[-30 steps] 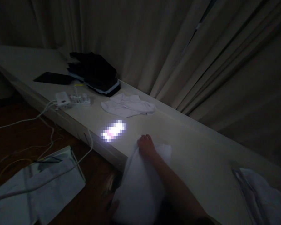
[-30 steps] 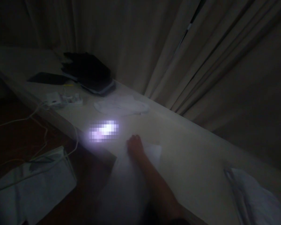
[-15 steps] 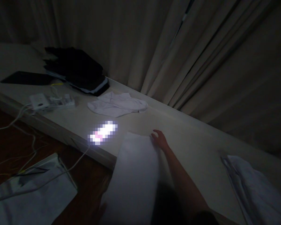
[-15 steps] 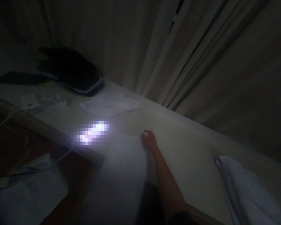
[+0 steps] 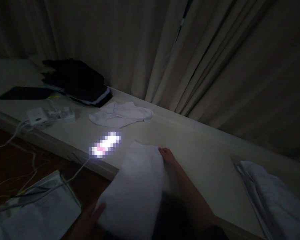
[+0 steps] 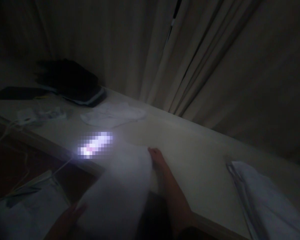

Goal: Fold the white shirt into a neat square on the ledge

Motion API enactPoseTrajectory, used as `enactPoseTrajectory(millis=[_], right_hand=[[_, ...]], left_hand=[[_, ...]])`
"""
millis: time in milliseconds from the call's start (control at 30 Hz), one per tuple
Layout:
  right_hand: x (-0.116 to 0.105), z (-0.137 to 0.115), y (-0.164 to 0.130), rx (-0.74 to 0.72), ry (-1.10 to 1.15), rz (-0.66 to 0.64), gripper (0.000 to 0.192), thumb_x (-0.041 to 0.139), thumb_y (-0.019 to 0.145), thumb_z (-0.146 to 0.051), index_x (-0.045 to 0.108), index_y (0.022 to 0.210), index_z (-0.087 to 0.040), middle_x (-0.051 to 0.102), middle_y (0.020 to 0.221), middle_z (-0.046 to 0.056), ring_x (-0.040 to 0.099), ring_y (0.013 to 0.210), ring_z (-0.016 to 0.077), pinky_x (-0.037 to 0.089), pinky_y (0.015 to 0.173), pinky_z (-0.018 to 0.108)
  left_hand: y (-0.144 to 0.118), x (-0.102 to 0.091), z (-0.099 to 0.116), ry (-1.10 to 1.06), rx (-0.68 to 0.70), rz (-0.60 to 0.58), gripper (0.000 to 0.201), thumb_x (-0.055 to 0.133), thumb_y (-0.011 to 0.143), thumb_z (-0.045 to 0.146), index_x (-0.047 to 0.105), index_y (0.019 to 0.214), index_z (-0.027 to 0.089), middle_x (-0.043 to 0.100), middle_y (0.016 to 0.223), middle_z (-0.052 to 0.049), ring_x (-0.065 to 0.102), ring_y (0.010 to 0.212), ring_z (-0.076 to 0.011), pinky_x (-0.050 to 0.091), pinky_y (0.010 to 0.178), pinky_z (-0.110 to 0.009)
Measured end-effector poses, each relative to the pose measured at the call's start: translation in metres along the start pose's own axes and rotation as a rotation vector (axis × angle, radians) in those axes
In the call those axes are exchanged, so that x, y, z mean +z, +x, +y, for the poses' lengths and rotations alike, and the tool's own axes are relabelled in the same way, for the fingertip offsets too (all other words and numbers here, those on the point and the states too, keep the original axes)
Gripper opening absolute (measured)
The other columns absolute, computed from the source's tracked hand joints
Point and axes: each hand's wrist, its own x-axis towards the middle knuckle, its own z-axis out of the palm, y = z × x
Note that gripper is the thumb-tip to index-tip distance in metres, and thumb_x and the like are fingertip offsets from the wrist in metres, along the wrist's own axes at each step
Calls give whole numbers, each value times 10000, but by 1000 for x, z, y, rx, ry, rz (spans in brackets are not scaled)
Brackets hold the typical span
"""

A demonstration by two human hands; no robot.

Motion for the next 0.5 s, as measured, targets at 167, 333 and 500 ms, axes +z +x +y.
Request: enactPoseTrajectory(millis=[167,333,500], right_hand=[[-34,15,-8,22,-26,94,523,440,757,-623,620,637,-148,613,634,40,510,625,158,391,628,291],[-69,30,-7,62,-67,153,481,464,728,-619,566,547,-186,548,533,3,495,604,164,370,605,286],[-51,35,4,87,-80,200,365,584,639,-536,515,507,-203,514,528,-23,458,578,141,359,615,284]], left_hand=[[8,-20,52,86,-32,-61,375,619,542,599,681,668,251,747,899,-55,641,1002,-335,478,964,-457],[27,-19,65,43,-75,-79,406,643,493,615,667,672,251,740,939,-75,624,1030,-339,458,990,-454],[57,8,-14,-151,-172,40,448,588,656,559,650,896,186,685,1099,-119,542,1181,-331,356,1084,-498]])
